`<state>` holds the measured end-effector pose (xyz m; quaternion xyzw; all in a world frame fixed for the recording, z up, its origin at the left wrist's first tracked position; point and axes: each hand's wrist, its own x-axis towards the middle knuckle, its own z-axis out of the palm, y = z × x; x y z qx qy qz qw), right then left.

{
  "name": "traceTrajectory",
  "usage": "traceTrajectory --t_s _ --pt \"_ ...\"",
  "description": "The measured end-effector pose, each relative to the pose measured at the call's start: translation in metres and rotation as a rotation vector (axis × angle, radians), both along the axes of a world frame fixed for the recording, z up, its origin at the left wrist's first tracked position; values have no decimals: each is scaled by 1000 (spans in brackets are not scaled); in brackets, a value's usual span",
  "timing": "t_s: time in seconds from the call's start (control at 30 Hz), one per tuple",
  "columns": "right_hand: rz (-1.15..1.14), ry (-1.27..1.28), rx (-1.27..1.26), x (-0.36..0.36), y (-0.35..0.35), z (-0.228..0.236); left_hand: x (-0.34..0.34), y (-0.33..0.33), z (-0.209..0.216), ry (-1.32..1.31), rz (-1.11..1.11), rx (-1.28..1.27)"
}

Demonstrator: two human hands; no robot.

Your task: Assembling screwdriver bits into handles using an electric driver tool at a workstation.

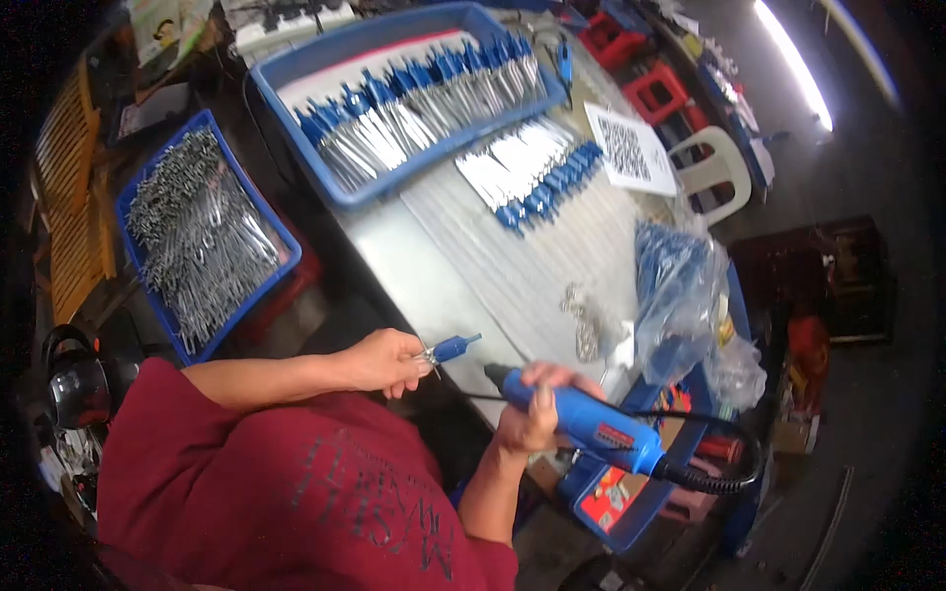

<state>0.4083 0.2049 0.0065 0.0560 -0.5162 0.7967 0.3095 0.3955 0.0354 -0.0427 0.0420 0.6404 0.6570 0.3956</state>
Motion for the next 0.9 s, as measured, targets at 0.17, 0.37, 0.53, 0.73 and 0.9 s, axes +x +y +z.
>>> traceTrajectory --t_s 0.17,0.37,0.53,0.73,0.9 --pt "-51 -6 39 2 -1 2 -33 -26 22 177 195 245" --pt "-79 -35 49 0 0 -1 -100 -69 74 423 521 149" --pt "-67 -66 5 0 1 -1 -169 -91 77 782 707 31" --pt "-70 -94 11 1 0 0 -217 -96 54 492 778 -49" --pt "-67 -105 5 1 2 -2 -233 -92 39 405 853 -71"
